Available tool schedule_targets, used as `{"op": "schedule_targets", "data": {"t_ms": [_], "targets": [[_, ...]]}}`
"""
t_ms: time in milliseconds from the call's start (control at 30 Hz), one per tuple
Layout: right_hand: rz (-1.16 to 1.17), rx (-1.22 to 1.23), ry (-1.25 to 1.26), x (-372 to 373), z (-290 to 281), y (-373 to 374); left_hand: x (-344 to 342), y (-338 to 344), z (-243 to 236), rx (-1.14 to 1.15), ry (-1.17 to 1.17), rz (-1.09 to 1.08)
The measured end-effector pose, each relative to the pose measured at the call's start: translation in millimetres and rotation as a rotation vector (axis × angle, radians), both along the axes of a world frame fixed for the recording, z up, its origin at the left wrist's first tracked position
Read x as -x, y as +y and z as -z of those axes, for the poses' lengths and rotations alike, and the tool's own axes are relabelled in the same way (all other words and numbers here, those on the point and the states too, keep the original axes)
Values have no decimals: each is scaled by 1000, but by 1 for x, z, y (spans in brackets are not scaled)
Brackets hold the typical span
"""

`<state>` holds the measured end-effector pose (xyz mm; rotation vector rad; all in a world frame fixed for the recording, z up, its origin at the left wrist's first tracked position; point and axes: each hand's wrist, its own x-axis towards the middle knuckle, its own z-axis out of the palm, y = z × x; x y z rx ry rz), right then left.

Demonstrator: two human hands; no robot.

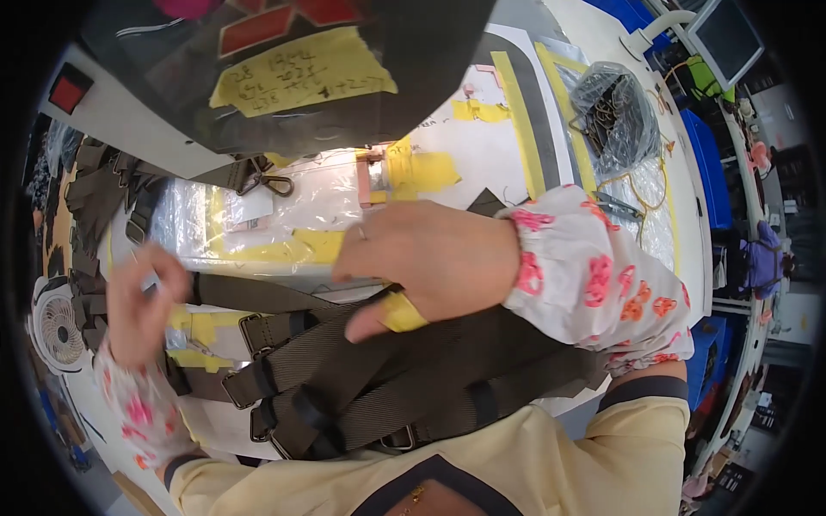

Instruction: Sewing straps onto a fabric component using an industrial sewing machine.

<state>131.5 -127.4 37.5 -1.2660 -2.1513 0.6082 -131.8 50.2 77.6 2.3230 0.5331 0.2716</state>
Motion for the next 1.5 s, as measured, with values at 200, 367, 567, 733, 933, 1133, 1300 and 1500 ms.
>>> {"op": "schedule_targets", "data": {"t_ms": [200,367,567,733,933,1133,1300,1500], "targets": [[-30,170,43,-4,3,-29,7,-100,-10,-38,124,355],[7,42,51,-4,2,-40,21,-99,-10,317,267,179],[125,265,-35,-22,4,-35,19,-19,-27,10,203,18],[386,126,148,-28,31,-25,-1,37,6,-307,229,11],[583,-178,-187,-26,36,-13,-69,51,40,-642,20,244],[485,10,-80,-21,32,-5,-56,131,104,-871,168,282],[418,94,154,-32,45,-19,-80,122,122,-947,90,278],[839,-49,-370,-100,6,-54,-81,3,24,-659,267,182]]}}
